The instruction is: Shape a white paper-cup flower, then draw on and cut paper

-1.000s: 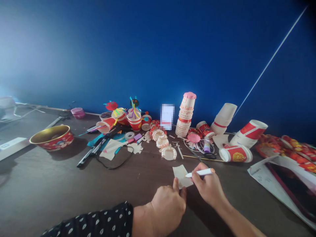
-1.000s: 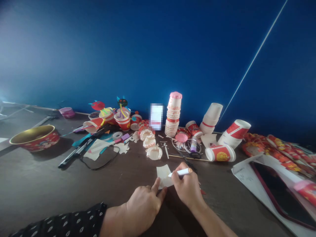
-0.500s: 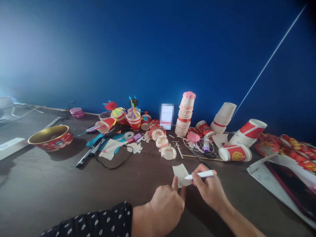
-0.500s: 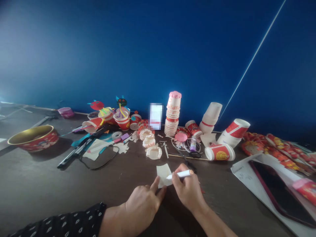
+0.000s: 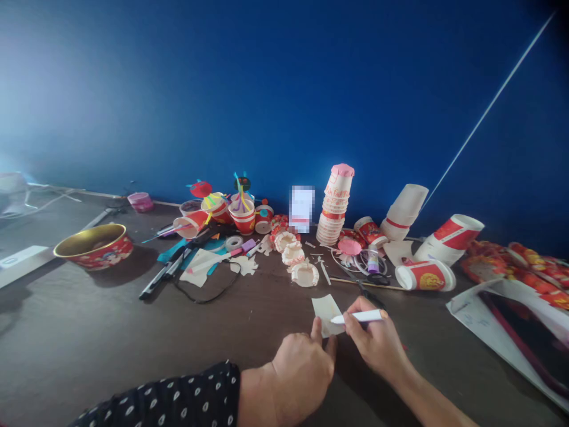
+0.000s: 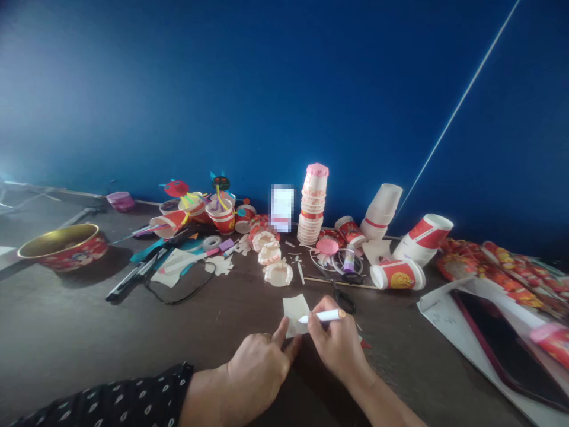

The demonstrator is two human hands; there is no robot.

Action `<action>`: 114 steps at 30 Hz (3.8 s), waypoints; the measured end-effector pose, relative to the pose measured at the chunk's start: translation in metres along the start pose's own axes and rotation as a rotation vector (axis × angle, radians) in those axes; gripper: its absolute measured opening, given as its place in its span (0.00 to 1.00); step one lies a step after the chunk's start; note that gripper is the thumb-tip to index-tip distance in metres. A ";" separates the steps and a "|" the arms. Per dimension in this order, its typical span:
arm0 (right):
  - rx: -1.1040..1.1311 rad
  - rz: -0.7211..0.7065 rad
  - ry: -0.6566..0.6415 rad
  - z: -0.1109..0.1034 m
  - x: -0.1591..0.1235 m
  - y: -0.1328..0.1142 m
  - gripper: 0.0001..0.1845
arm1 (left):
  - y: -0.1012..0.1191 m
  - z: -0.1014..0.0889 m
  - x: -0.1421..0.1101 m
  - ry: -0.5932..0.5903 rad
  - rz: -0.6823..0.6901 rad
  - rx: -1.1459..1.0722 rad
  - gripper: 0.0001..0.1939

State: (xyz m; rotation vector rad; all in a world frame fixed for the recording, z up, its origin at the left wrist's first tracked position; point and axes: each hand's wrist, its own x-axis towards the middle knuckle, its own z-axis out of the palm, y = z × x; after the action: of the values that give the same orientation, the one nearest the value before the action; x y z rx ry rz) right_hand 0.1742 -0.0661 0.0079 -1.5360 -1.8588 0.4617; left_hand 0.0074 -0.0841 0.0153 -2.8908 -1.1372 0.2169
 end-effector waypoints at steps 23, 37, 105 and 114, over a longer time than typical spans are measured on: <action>-0.097 -0.013 0.006 -0.002 0.000 -0.004 0.10 | -0.002 -0.007 0.000 -0.053 0.009 -0.048 0.26; -0.083 -0.028 -0.015 -0.004 -0.001 -0.004 0.09 | -0.002 -0.009 0.001 -0.096 0.006 -0.048 0.28; -0.067 0.017 -0.024 -0.004 -0.001 -0.008 0.11 | -0.003 -0.005 0.001 -0.060 0.039 -0.013 0.27; -0.070 -0.013 -0.078 -0.004 -0.002 -0.012 0.11 | -0.002 -0.011 0.000 -0.071 0.051 -0.029 0.28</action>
State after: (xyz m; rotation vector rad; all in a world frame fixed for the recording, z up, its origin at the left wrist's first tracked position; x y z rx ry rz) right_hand 0.1687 -0.0714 0.0184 -1.5709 -1.9625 0.4602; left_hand 0.0073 -0.0823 0.0262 -2.9625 -1.0868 0.3091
